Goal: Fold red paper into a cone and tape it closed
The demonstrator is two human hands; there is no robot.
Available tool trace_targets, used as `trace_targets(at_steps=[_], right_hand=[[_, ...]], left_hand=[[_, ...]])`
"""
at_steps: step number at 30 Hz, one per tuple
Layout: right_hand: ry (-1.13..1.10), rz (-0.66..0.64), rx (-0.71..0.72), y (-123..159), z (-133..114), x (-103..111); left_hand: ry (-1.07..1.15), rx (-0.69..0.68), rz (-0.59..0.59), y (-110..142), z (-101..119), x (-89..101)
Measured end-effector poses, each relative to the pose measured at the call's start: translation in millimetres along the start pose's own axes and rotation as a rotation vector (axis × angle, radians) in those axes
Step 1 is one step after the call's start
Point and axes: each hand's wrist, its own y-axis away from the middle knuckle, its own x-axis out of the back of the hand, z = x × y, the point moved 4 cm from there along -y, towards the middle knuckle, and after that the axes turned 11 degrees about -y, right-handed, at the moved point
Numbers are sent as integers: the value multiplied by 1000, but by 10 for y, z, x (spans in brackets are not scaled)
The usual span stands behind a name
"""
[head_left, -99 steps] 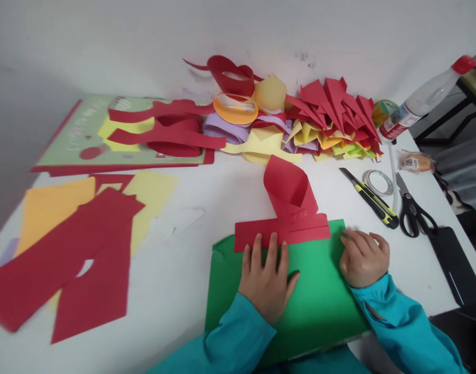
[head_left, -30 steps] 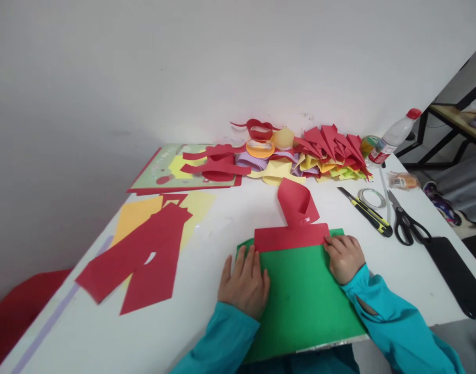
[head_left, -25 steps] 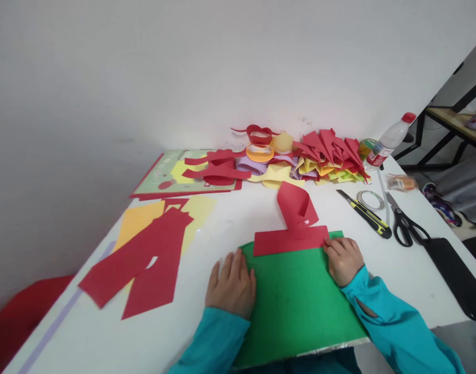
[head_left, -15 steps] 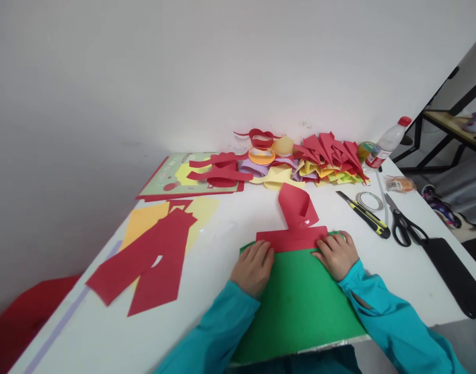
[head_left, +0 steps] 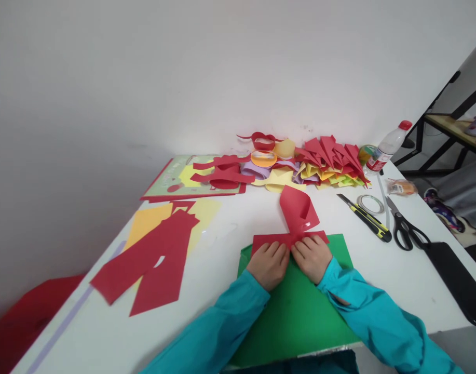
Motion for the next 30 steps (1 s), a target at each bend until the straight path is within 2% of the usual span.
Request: trace_targets(at_steps=[6, 14, 23, 30], right_hand=[[-31, 62, 23, 31, -28, 54], [-92, 113, 78, 66, -60, 161], [-86, 179, 66, 153, 52, 274], [-90, 189, 74, 170, 64, 336]], left_hand=[[42, 13, 86, -69, 41, 14], [111, -29, 171, 6, -45, 129], [54, 14, 196, 208, -313, 217], [-40, 22, 188, 273, -456, 314]])
